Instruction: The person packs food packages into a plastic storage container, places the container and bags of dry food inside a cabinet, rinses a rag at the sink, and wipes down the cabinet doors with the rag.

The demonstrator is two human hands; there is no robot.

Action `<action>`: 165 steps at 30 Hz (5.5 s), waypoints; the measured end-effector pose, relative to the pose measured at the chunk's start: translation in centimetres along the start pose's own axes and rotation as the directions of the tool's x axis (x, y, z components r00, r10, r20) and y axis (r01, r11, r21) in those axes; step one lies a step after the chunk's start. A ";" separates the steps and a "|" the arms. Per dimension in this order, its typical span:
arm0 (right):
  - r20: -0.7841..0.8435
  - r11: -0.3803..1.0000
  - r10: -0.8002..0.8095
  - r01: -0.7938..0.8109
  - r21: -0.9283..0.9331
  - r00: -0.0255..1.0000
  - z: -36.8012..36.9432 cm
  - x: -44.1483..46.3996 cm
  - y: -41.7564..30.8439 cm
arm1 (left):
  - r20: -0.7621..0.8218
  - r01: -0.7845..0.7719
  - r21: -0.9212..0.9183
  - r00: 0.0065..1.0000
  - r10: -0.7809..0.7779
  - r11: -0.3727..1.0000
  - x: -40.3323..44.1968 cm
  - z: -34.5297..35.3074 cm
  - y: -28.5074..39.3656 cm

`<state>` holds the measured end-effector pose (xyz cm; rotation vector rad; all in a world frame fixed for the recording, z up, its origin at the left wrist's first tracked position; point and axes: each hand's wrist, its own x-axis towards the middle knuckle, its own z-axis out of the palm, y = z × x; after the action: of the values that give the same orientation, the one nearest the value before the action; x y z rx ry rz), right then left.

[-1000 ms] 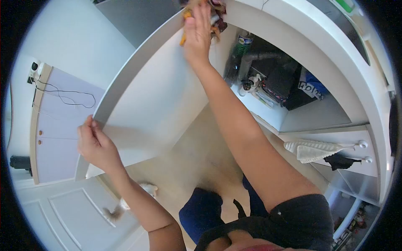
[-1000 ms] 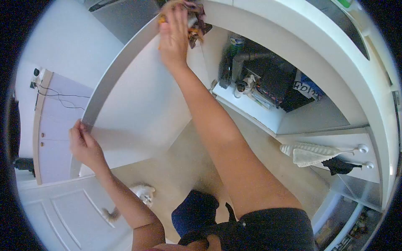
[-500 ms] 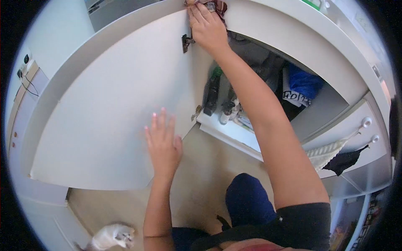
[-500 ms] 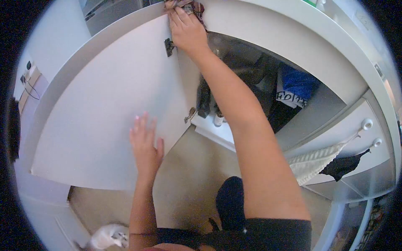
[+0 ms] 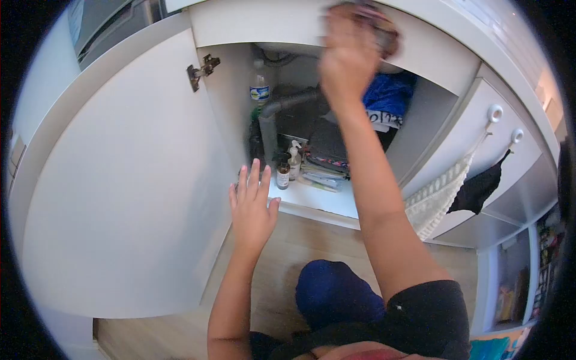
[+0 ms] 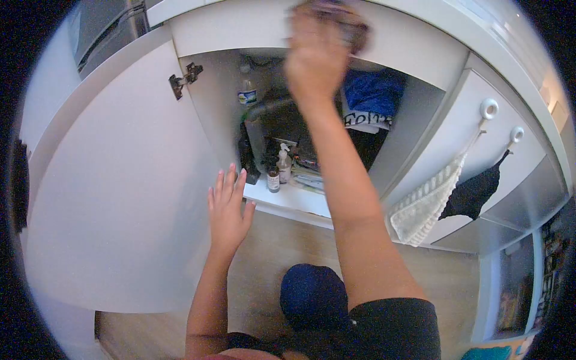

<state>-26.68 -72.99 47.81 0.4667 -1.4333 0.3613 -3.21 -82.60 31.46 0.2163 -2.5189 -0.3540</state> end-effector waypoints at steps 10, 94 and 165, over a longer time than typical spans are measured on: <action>-0.063 0.999 0.037 -0.039 -0.030 0.997 -3.8 -0.3 5.9 | 0.042 -0.007 -0.038 0.999 0.009 0.999 -1.5 2.1 -0.2; -0.138 0.115 -0.381 0.195 0.974 0.914 -20.7 -6.8 -53.9 | -0.254 0.339 -0.855 0.388 -0.886 0.393 -28.1 -12.1 -27.0; -0.242 0.400 -0.275 0.340 0.851 0.931 -15.9 -8.1 -48.5 | -0.408 0.261 -0.773 0.495 -0.767 0.579 -28.1 -11.2 -28.4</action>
<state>10.54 -106.13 34.27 1.5660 -0.9408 0.8221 28.39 -105.44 17.16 0.7576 -1.3411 -1.1159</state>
